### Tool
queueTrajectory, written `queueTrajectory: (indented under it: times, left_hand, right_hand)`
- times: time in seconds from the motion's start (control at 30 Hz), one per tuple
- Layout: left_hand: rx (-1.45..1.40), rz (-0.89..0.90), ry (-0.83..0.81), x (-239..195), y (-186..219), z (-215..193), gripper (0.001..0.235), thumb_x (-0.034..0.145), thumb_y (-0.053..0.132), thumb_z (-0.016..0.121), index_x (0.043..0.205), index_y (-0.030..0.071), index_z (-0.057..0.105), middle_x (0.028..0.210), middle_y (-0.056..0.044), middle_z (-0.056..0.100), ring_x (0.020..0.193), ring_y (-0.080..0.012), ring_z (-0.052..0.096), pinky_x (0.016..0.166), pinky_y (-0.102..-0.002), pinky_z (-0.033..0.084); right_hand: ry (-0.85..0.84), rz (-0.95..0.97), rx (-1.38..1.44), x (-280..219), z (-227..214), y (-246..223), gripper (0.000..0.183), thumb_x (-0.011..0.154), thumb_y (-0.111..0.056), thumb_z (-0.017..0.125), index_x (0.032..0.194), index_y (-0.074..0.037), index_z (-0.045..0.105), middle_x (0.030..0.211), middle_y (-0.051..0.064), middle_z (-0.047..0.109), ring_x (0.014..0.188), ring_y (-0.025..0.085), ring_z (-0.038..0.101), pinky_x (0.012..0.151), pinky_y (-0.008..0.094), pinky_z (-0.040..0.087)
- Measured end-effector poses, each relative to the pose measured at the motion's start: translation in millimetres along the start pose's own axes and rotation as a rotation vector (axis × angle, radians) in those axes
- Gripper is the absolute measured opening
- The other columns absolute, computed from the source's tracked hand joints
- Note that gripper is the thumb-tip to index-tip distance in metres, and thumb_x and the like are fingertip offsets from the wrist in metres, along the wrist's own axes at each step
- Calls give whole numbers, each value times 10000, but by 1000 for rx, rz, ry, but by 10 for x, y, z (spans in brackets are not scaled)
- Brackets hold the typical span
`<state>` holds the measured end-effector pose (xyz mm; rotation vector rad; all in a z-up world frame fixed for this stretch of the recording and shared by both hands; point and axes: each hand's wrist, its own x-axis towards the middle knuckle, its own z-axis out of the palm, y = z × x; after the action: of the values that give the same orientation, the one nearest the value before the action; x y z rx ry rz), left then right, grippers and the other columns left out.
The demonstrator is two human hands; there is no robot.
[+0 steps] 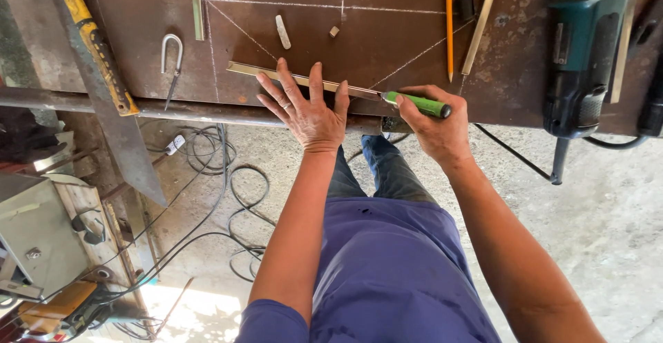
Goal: The person is measuring, marking, and cutting small metal tubes to assemble a frame structure.
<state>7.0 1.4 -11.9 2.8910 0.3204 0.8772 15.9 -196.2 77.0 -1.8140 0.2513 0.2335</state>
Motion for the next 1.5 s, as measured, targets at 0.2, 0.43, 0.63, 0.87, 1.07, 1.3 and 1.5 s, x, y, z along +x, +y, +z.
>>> queueTrajectory:
  times: [0.2,0.43,0.63,0.87,1.07,1.3,1.5]
  left_hand:
    - [16,-5,-16,1,1,-3,588,1038,693,343,1336,249,588,1555,-234,402,1484,-596,244,1130,-729,231]
    - [-34,-69,8,9,-43,7,582,998,718,396,1274,245,593,1535,-235,426,1479,-605,255,1129,-746,237]
    - [-91,-171,40,103,-86,-101,554,945,681,463,1252,242,603,1488,-234,507,1448,-594,372,1098,-759,313]
    - [-209,-274,-2,80,-148,-56,546,939,664,434,1223,257,662,1504,-210,535,1450,-558,409,1070,-804,348]
    - [-232,-329,-21,38,-143,10,513,927,643,463,1231,285,667,1526,-161,545,1473,-505,410,1086,-795,342]
    - [-239,-360,-24,61,-166,-8,452,934,607,482,1210,302,669,1501,-127,573,1458,-473,436,1077,-771,375]
    - [-241,-355,-61,37,-160,-11,462,919,619,519,1226,305,662,1536,-123,536,1485,-476,392,1075,-779,365]
  right_hand:
    - [-27,31,-73,21,-160,12,128,900,-181,810,1004,-108,810,839,69,729,825,73,594,725,255,503]
    - [-72,-176,-21,388,131,-647,155,940,-109,789,1080,-46,769,970,125,721,914,130,622,776,279,535]
    - [-395,-307,-149,802,1159,-1360,230,885,-155,842,1092,-77,782,963,137,728,917,191,687,789,319,548]
    - [-662,-261,-414,1091,2271,-1385,164,910,-191,764,1012,-64,788,816,159,695,810,240,675,755,455,546]
    - [-700,-306,-412,1258,2298,-1040,94,927,-125,758,1010,-87,778,913,102,726,931,188,664,914,455,530]
    - [-793,-352,-385,1272,2314,-942,167,909,-54,761,1074,-71,777,988,104,747,1015,214,676,1023,481,498]
    - [-782,-325,-419,1236,2352,-1014,128,899,-61,770,1017,-105,792,901,58,736,913,153,649,930,397,514]
